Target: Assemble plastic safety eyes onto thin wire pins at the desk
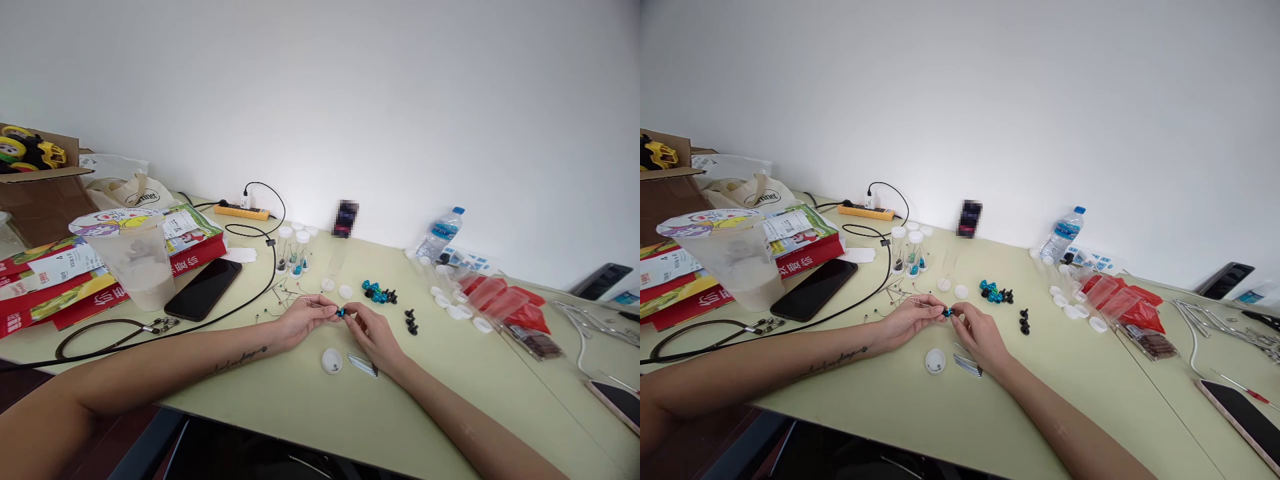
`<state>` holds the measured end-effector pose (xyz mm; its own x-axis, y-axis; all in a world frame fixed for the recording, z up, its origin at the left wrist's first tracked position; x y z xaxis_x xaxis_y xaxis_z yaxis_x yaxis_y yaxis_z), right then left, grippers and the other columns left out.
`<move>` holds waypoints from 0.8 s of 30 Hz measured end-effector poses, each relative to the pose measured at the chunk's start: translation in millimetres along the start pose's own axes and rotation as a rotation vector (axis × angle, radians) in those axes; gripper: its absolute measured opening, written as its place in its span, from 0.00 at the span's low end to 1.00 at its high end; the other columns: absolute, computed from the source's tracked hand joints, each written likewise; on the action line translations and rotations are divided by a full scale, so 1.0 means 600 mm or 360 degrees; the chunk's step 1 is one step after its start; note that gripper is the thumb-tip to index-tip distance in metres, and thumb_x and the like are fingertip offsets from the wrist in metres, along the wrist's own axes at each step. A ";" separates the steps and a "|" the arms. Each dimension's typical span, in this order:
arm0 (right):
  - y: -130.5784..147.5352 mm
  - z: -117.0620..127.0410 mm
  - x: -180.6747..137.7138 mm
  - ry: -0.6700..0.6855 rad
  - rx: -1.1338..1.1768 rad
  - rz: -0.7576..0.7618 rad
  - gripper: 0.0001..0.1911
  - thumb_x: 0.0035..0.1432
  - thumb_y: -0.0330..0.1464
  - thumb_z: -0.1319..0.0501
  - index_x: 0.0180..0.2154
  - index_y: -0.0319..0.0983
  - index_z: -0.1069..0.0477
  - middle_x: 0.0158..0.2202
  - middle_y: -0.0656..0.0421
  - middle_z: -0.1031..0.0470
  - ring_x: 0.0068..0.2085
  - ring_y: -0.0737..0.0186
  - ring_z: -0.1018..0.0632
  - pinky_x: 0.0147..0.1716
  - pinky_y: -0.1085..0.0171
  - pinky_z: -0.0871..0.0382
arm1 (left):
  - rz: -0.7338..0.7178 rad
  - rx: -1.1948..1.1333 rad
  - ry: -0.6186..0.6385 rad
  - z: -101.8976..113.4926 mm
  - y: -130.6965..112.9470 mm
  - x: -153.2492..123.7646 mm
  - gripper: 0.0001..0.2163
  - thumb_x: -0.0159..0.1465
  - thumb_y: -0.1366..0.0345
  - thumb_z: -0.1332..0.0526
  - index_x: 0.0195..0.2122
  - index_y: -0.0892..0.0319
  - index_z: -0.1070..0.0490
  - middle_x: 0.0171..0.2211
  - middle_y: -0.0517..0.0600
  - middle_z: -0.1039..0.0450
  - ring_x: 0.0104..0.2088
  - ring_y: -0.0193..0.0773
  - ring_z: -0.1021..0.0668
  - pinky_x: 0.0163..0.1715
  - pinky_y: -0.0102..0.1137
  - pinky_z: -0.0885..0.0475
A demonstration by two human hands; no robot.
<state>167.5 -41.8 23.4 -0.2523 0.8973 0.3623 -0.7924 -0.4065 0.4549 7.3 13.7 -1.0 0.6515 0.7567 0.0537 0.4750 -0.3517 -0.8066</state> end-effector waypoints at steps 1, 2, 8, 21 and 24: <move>0.000 0.000 0.000 0.0001 0.0006 -0.0005 0.11 0.63 0.37 0.53 0.42 0.41 0.37 0.28 0.60 0.29 0.22 0.68 0.33 0.23 0.67 0.38 | 0.0000 -0.0003 -0.0001 0.000 0.000 0.000 0.09 0.50 0.68 0.32 0.31 0.66 0.28 0.32 0.51 0.26 0.34 0.34 0.24 0.47 0.34 0.34; 0.000 0.000 0.000 0.0003 0.0014 -0.0010 0.11 0.63 0.37 0.52 0.42 0.41 0.37 0.28 0.60 0.29 0.22 0.68 0.33 0.23 0.67 0.38 | -0.0001 -0.0005 -0.0001 0.001 0.001 0.000 0.09 0.50 0.68 0.32 0.31 0.66 0.28 0.32 0.51 0.26 0.34 0.34 0.24 0.47 0.34 0.34; 0.001 0.000 0.000 -0.0008 -0.0010 -0.0014 0.11 0.63 0.37 0.53 0.42 0.40 0.36 0.29 0.60 0.28 0.21 0.68 0.33 0.23 0.67 0.38 | -0.0005 0.0001 -0.0008 0.001 0.001 0.001 0.09 0.50 0.69 0.32 0.31 0.66 0.28 0.32 0.52 0.26 0.35 0.34 0.24 0.47 0.34 0.34; 0.001 0.002 0.001 0.0003 -0.0007 -0.0033 0.11 0.63 0.37 0.53 0.43 0.41 0.37 0.30 0.60 0.28 0.22 0.68 0.33 0.24 0.66 0.37 | -0.0008 0.0023 -0.0009 0.004 0.002 0.002 0.10 0.49 0.68 0.32 0.31 0.65 0.27 0.33 0.52 0.26 0.35 0.35 0.24 0.48 0.35 0.35; 0.001 0.002 0.001 0.0019 -0.0039 -0.0027 0.12 0.63 0.37 0.53 0.42 0.40 0.36 0.29 0.60 0.28 0.23 0.67 0.32 0.25 0.66 0.38 | -0.0006 0.0024 -0.0014 0.004 0.003 0.002 0.10 0.49 0.68 0.32 0.31 0.65 0.27 0.33 0.52 0.26 0.35 0.35 0.24 0.48 0.35 0.35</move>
<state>167.7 -41.9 24.8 -0.2452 0.9059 0.3452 -0.8099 -0.3871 0.4407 7.5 15.2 -3.8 0.6445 0.7628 0.0517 0.4685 -0.3406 -0.8151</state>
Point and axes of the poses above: each hand's wrist, its own x-axis towards the middle knuckle, its own z-axis out of the back of the hand, y = z × x, the point moved 2 cm from there along x, towards the middle knuckle
